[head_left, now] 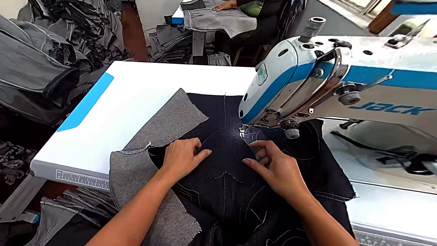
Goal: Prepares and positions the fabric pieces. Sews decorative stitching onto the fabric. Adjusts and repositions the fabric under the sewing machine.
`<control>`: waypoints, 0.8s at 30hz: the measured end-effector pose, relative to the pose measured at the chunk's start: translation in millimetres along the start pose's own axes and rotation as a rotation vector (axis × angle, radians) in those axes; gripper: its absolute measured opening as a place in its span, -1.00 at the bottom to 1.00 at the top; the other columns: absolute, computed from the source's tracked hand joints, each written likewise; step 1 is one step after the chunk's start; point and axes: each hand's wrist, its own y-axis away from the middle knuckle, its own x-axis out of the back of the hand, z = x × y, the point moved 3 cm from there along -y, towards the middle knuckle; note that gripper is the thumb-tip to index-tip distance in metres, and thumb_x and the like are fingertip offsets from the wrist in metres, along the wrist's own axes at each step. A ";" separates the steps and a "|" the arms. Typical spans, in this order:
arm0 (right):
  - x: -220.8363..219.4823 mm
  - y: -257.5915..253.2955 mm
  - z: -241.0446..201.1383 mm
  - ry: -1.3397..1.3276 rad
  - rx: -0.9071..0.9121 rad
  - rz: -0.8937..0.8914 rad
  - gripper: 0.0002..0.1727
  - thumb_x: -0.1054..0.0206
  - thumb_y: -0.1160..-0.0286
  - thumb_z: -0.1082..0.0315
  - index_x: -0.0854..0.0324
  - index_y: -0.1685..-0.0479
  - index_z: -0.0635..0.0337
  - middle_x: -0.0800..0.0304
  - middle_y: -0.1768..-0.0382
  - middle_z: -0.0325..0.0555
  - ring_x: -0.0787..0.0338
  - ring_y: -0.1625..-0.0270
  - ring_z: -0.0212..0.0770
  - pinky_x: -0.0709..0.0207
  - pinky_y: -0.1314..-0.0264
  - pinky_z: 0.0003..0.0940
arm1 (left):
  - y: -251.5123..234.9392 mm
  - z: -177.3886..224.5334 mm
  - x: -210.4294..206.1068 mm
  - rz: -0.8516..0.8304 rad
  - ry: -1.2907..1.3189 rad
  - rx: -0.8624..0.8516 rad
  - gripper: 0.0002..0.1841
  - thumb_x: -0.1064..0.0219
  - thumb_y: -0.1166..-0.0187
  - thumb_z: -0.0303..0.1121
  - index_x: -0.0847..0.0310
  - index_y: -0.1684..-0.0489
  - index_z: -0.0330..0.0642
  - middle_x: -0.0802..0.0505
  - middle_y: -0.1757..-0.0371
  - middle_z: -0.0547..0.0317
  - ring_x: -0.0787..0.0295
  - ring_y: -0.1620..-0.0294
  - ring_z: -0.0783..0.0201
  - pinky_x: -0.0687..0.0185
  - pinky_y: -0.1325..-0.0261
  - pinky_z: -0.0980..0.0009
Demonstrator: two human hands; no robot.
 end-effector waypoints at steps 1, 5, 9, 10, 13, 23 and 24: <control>-1.2 1.2 0.4 0.002 0.004 0.014 -0.50 -0.56 -0.36 0.20 -0.62 -0.27 0.18 -0.71 0.46 -0.22 -0.66 0.54 -0.25 -0.54 0.47 -0.23 | 2.0 -4.4 -2.9 0.058 0.009 -0.046 -0.64 -0.47 -0.55 -0.04 -0.75 0.36 -0.20 -0.71 0.60 0.12 -0.68 0.51 0.11 -0.53 0.34 0.00; -4.8 7.5 0.9 0.027 0.060 0.081 -0.54 -0.44 -0.42 0.09 -0.70 -0.24 0.11 -0.69 0.45 -0.32 -0.61 0.52 -0.36 -0.48 0.48 -0.38 | 4.3 -16.5 -9.3 0.195 0.025 -0.156 -0.66 -0.53 -0.45 -0.08 -0.72 0.48 -0.19 -0.67 0.65 0.19 -0.63 0.57 0.22 -0.52 0.40 0.16; -4.4 6.1 2.3 0.001 0.055 0.097 -0.62 -0.45 -0.42 0.09 -0.76 -0.14 0.07 -0.70 0.46 -0.35 -0.61 0.51 -0.43 -0.46 0.47 -0.47 | 2.2 -16.4 -10.0 0.218 -0.006 -0.156 -0.63 -0.51 -0.47 -0.05 -0.70 0.48 -0.19 -0.65 0.67 0.21 -0.61 0.60 0.23 -0.49 0.43 0.18; -4.8 5.8 2.6 0.005 0.058 0.103 -0.64 -0.45 -0.43 0.09 -0.79 -0.11 0.06 -0.69 0.47 -0.36 -0.60 0.51 -0.45 -0.45 0.48 -0.49 | 2.5 -16.4 -10.3 0.220 -0.014 -0.157 -0.64 -0.51 -0.48 -0.05 -0.70 0.48 -0.18 -0.64 0.67 0.21 -0.61 0.60 0.23 -0.49 0.44 0.18; -6.3 4.8 3.4 0.036 0.061 0.116 -0.68 -0.42 -0.46 0.08 -0.86 -0.04 0.03 -0.68 0.47 -0.36 -0.56 0.51 -0.46 -0.40 0.47 -0.51 | 3.2 -15.4 -10.7 0.229 -0.023 -0.149 -0.65 -0.49 -0.49 -0.06 -0.70 0.48 -0.18 -0.63 0.67 0.22 -0.60 0.60 0.23 -0.48 0.45 0.18; -10.3 3.7 2.4 0.076 0.066 0.137 -0.65 -0.35 -0.53 0.10 -0.88 -0.12 0.03 -0.70 0.43 -0.29 -0.55 0.52 -0.42 -0.39 0.48 -0.45 | 2.1 -14.0 -11.1 0.226 -0.031 -0.101 -0.66 -0.47 -0.54 -0.06 -0.70 0.44 -0.17 -0.64 0.67 0.22 -0.61 0.60 0.22 -0.49 0.45 0.16; -10.2 3.4 2.1 0.077 0.062 0.139 -0.65 -0.35 -0.53 0.10 -0.88 -0.12 0.02 -0.70 0.43 -0.29 -0.56 0.51 -0.42 -0.39 0.48 -0.45 | 2.0 -13.6 -10.9 0.223 -0.034 -0.102 -0.66 -0.47 -0.54 -0.06 -0.70 0.44 -0.17 -0.64 0.67 0.22 -0.61 0.60 0.21 -0.49 0.45 0.15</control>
